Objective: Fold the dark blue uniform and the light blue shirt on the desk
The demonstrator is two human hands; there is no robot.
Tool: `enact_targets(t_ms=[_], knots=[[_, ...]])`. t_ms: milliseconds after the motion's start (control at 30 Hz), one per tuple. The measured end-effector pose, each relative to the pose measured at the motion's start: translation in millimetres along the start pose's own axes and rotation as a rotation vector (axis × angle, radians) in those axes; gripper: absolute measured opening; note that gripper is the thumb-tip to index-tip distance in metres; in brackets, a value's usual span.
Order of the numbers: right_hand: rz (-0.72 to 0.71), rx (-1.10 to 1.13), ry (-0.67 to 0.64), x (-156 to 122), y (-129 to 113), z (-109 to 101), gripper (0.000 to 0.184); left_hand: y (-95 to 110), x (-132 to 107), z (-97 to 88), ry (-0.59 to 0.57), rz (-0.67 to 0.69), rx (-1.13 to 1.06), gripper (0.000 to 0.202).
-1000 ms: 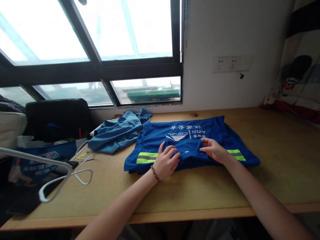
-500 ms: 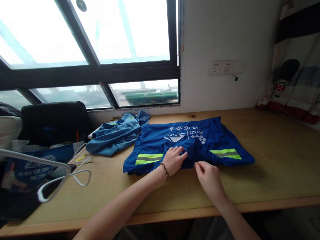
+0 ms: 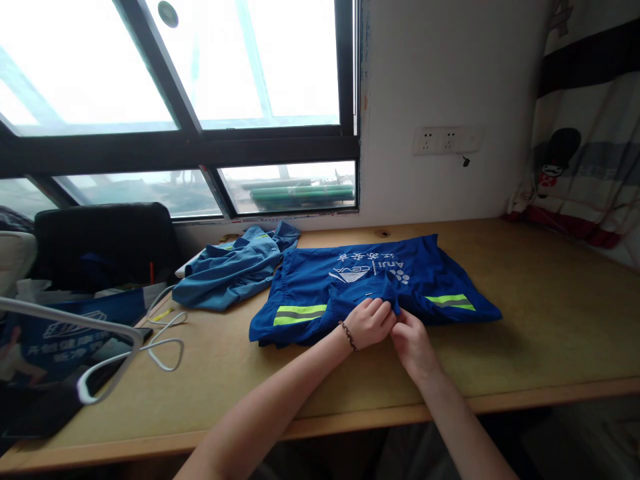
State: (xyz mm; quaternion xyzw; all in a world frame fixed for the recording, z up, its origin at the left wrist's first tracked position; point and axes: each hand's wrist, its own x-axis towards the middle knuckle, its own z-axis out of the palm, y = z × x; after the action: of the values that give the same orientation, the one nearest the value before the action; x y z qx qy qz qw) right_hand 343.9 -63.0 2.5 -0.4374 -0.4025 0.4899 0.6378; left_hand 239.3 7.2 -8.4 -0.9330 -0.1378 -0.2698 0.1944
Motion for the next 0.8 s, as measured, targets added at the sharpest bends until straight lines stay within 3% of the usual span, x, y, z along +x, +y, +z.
enact_targets(t_ms=[100, 233, 333, 467, 567, 667, 733, 800], knots=[[-0.002, -0.032, 0.061, 3.7, -1.4, -4.9, 0.028, 1.6, -3.1, 6.2, -0.013, 0.068, -0.043, 0.027], [-0.107, -0.607, 0.254, 12.4, -2.2, -21.5, 0.033, 3.4, -9.8, 5.5, -0.068, 0.109, -0.085, 0.025], [-0.205, -0.939, 0.314, 15.5, -5.3, -34.6, 0.033, 2.2, -11.7, -1.1, -0.085, -0.008, -0.169, 0.028], [-0.371, -0.961, 0.377, 10.7, -7.6, -43.4, 0.028, 0.7, -9.1, -9.5, -0.017, -0.275, -0.307, 0.029], [-0.471, -0.878, 0.313, 7.3, -2.9, -40.7, 0.02, 1.6, -6.4, -9.9, 0.0, -0.379, -0.319, 0.034], [-0.33, -0.789, 0.262, 10.0, 2.2, -34.1, 0.02, 2.7, -6.2, -6.1, -0.065, -0.352, -0.316, 0.033], [-0.226, -0.84, 0.235, 14.5, 1.6, -31.2, 0.025, 2.8, -7.1, -4.0, -0.1, -0.339, -0.313, 0.032], [-0.22, -0.93, 0.209, 19.5, -2.9, -31.7, 0.024, 2.5, -7.7, -3.8, -0.119, -0.341, -0.317, 0.037]])
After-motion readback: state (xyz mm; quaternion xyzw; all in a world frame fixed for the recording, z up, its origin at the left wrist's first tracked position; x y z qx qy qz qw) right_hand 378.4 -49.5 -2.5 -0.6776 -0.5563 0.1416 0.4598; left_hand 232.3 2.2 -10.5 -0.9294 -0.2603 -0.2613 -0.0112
